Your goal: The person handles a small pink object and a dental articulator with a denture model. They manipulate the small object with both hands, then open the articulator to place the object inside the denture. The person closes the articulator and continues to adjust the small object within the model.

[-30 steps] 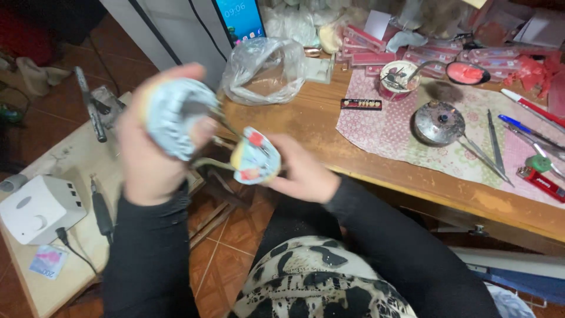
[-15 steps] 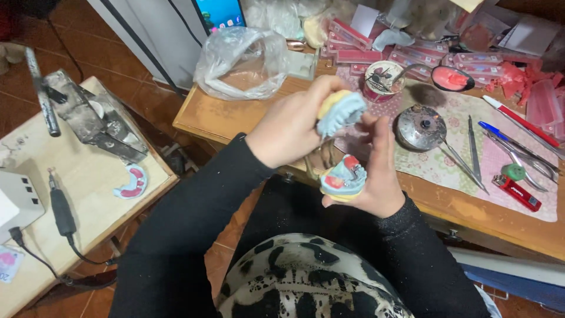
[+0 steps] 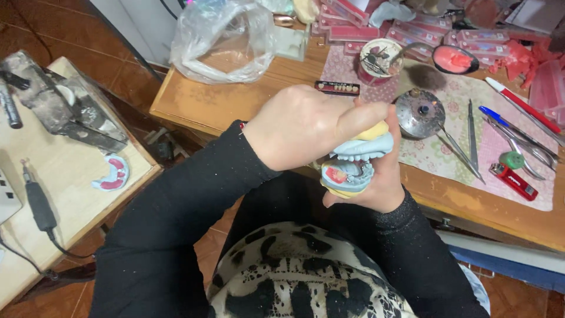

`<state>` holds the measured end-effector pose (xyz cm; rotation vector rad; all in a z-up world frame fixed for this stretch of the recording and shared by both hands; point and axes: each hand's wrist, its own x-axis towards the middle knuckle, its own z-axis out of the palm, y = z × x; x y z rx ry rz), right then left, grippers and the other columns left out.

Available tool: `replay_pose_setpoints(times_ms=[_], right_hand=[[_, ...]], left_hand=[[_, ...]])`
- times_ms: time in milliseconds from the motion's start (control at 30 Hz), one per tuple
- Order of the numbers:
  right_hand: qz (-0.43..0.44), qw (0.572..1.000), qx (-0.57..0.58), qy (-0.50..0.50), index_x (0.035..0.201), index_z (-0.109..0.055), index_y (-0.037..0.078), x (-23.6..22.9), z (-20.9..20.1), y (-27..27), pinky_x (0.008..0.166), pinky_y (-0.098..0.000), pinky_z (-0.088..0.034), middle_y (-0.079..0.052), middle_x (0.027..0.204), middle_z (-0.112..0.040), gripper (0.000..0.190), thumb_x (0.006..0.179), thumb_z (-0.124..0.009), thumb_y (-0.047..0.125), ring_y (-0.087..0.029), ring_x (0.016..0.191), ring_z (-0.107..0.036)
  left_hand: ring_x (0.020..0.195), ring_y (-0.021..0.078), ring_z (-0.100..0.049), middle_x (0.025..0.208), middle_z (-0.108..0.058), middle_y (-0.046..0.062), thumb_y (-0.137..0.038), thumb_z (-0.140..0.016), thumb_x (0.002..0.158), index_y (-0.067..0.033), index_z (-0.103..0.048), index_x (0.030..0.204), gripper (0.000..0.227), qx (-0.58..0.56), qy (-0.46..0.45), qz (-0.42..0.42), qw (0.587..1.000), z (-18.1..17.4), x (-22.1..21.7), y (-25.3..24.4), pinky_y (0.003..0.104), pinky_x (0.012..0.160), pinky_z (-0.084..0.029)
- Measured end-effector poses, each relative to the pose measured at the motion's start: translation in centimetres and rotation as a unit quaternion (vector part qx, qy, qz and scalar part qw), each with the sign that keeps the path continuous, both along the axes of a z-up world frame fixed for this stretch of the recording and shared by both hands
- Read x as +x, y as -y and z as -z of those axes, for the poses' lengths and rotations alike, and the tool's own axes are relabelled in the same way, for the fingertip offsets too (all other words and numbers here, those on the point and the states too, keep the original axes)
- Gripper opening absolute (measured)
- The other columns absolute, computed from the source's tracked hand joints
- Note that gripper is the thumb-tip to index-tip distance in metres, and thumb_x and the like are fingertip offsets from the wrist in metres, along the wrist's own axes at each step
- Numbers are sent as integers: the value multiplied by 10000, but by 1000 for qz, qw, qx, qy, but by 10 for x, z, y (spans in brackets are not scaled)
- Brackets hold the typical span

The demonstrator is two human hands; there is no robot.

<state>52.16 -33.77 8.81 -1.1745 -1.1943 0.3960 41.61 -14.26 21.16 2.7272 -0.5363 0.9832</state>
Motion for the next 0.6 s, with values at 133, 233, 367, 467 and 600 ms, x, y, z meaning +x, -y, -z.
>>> replay_pose_setpoints(times_ms=[133, 233, 367, 467, 600], right_hand=[[-6, 1000, 13, -26, 1646, -37, 177, 1, -4, 0, 1317, -446, -359, -132, 1728, -265, 1473, 554, -1001, 397, -252, 1572, -380], [-13, 998, 5, -56, 1609, -133, 154, 2, -6, 0, 1309, -449, -378, -138, 1726, -277, 1385, 567, -1013, 401, -252, 1542, -388], [-23, 996, 4, -81, 1594, -193, 135, 4, -4, 0, 1280, -433, -360, -131, 1713, -305, 1333, 580, -1013, 414, -237, 1504, -397], [-26, 996, 2, -82, 1596, -210, 129, 4, -4, 0, 1289, -427, -345, -130, 1706, -320, 1323, 582, -1008, 423, -233, 1519, -397], [-27, 996, -2, -89, 1589, -236, 117, 4, -4, 1, 1329, -435, -346, -147, 1712, -320, 1306, 581, -1011, 413, -246, 1576, -387]], left_hand=[[724, 211, -694, 834, -640, 6, -206, -662, 1006, -201, -553, 1389, 399, 40, 10, -9, 999, 8, 3, 0, 347, 614, -541], [698, 214, -677, 817, -629, 12, -204, -646, 1020, -205, -500, 1531, 531, 56, 11, 2, 998, 11, 4, -2, 345, 603, -531], [611, 206, -658, 719, -606, 9, -225, -642, 998, -256, -486, 1548, 572, 89, -23, -8, 996, 12, 5, 0, 345, 547, -516], [631, 221, -666, 758, -633, 19, -231, -637, 999, -261, -486, 1547, 570, 75, -22, -3, 997, 16, 5, -1, 357, 564, -520], [649, 232, -673, 810, -662, 29, -226, -640, 1005, -249, -493, 1541, 556, 59, -25, 7, 998, 18, 6, -1, 364, 578, -524]])
